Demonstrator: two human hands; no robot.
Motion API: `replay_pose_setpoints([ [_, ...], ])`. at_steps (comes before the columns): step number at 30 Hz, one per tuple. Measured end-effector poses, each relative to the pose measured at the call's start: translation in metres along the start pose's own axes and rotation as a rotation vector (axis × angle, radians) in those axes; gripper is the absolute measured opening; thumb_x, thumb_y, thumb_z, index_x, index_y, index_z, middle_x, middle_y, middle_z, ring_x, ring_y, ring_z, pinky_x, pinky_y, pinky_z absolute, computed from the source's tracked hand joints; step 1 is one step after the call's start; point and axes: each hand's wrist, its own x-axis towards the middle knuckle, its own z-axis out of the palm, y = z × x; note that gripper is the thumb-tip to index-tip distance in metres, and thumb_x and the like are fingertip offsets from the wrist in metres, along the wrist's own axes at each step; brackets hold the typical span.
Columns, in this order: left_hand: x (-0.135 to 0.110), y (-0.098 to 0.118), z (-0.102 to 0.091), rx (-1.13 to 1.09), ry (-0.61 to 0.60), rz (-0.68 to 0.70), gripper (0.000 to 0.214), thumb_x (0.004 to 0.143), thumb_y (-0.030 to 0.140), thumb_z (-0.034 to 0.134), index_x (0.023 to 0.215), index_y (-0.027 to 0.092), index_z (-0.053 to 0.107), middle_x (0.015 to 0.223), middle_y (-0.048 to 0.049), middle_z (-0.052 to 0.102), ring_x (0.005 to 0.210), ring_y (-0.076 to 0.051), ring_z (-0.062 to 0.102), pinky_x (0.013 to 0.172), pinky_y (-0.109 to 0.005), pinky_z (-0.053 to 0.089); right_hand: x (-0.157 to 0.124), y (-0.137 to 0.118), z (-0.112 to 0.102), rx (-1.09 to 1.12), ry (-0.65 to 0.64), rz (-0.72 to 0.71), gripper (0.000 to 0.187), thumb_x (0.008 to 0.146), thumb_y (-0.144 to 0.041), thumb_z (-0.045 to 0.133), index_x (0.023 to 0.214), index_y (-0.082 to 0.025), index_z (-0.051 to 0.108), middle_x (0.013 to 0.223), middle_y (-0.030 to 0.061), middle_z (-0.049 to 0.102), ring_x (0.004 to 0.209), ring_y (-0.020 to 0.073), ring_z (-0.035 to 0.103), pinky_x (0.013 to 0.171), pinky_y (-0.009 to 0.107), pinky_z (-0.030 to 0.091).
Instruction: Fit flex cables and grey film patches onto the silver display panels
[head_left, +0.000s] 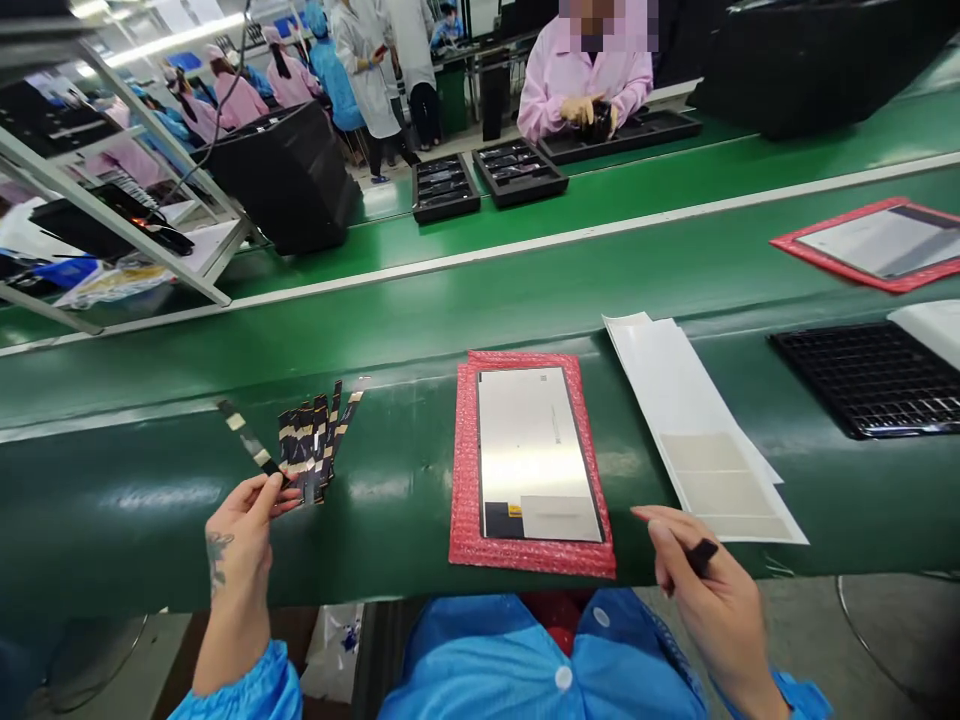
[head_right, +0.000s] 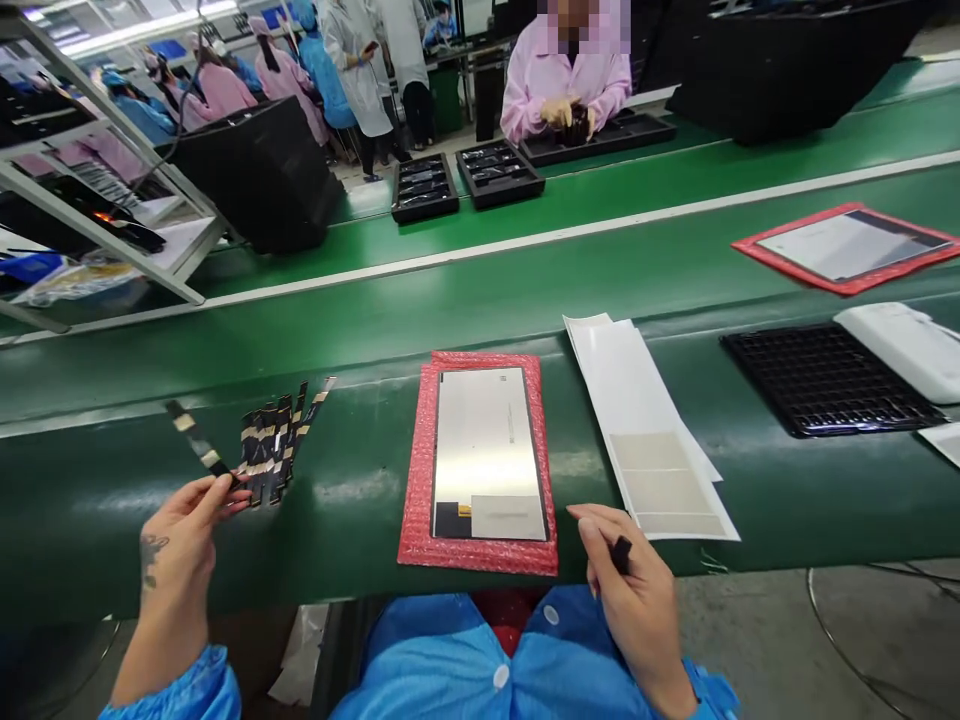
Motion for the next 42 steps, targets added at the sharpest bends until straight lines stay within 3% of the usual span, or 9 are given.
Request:
replay_pose_setpoints([
  [4,-0.043,0.017,0.024,-0.223,0.082,-0.031,0.035,0.056,0.043,0.077,0.074,0.018,0.06,0.063,0.0074,0.065,0.052,-0.009,0.059,0.047,-0.021,0.052,0.01,-0.018,0.019,0.098,-0.205,0.059,0.034,0.081,-0.052,0.057,0.077,-0.021,0.069,0.072,0.003,0.063,0.053,0.0129,0.052,0.047,0.025,0.043],
  [7,-0.099,0.036,0.059,-0.35,-0.269,-0.161,0.032,0.057,0.037,0.079,0.075,0.014,0.065,0.066,0.0013,0.068,0.046,-0.008,0.056,0.042,-0.02,0.05,0.017,-0.035,0.041,0.072,-0.479,0.073,0.033,0.077,-0.05,0.059,0.074,-0.019,0.069,0.074,0.0037,0.065,0.07,0.0177,0.058,0.064,0.028,0.047],
  [11,-0.163,0.052,0.103,-0.414,-0.812,-0.321,0.035,0.066,0.042,0.075,0.084,0.014,0.066,0.054,0.0035,0.059,0.044,-0.01,0.056,0.041,-0.021,0.05,0.025,-0.048,0.064,0.068,-0.746,0.146,0.034,0.071,-0.049,0.064,0.08,-0.017,0.066,0.067,-0.0006,0.058,0.063,0.0151,0.051,0.062,0.029,0.042],
  [16,-0.18,0.047,0.121,-0.36,-0.991,-0.269,0.035,0.073,0.045,0.069,0.09,0.015,0.061,0.061,0.0036,0.058,0.048,-0.01,0.056,0.044,-0.021,0.05,0.041,-0.04,0.069,0.13,-0.828,0.245,0.032,0.069,-0.048,0.066,0.069,-0.017,0.057,0.066,-0.0019,0.054,0.066,0.0148,0.05,0.065,0.029,0.041],
  [19,-0.176,0.038,0.118,-0.178,-0.933,0.051,0.021,0.084,0.034,0.059,0.095,0.017,0.064,0.071,-0.001,0.063,0.061,-0.012,0.06,0.056,-0.024,0.053,0.052,-0.031,0.067,0.027,-0.858,0.172,0.026,0.073,-0.043,0.062,0.073,-0.017,0.06,0.071,0.0002,0.056,0.071,0.0173,0.054,0.067,0.031,0.044],
  [22,-0.176,0.029,0.117,0.063,-0.711,0.528,0.021,0.088,0.026,0.051,0.099,0.018,0.068,0.082,-0.0059,0.064,0.076,-0.017,0.06,0.069,-0.029,0.052,0.061,-0.024,0.069,-0.188,-0.743,-0.073,0.015,0.08,-0.03,0.055,0.077,-0.018,0.064,0.089,0.0046,0.059,0.086,0.0201,0.056,0.077,0.034,0.045],
  [25,-0.18,0.021,0.118,0.22,-0.615,0.804,0.026,0.089,0.022,0.048,0.104,0.018,0.069,0.083,-0.0071,0.061,0.077,-0.018,0.056,0.068,-0.03,0.05,0.063,-0.021,0.073,-0.393,-0.664,-0.209,0.016,0.083,-0.022,0.051,0.072,-0.019,0.062,0.094,0.0048,0.056,0.083,0.0183,0.057,0.074,0.033,0.045],
  [28,-0.183,0.018,0.119,0.26,-0.6,0.885,0.026,0.089,0.018,0.048,0.103,0.018,0.069,0.081,-0.0065,0.058,0.076,-0.017,0.053,0.067,-0.028,0.048,0.061,-0.021,0.077,-0.475,-0.661,-0.24,0.018,0.084,-0.022,0.05,0.069,-0.02,0.059,0.091,0.0035,0.054,0.078,0.0161,0.057,0.069,0.031,0.045],
  [42,-0.184,0.009,0.108,0.219,-0.591,0.909,0.031,0.086,0.012,0.049,0.107,0.024,0.068,0.09,-0.0071,0.064,0.085,-0.018,0.056,0.074,-0.031,0.053,0.06,-0.028,0.083,-0.45,-0.764,-0.235,0.021,0.084,-0.017,0.053,0.063,-0.019,0.051,0.084,0.0018,0.05,0.072,0.0137,0.054,0.064,0.029,0.045],
])
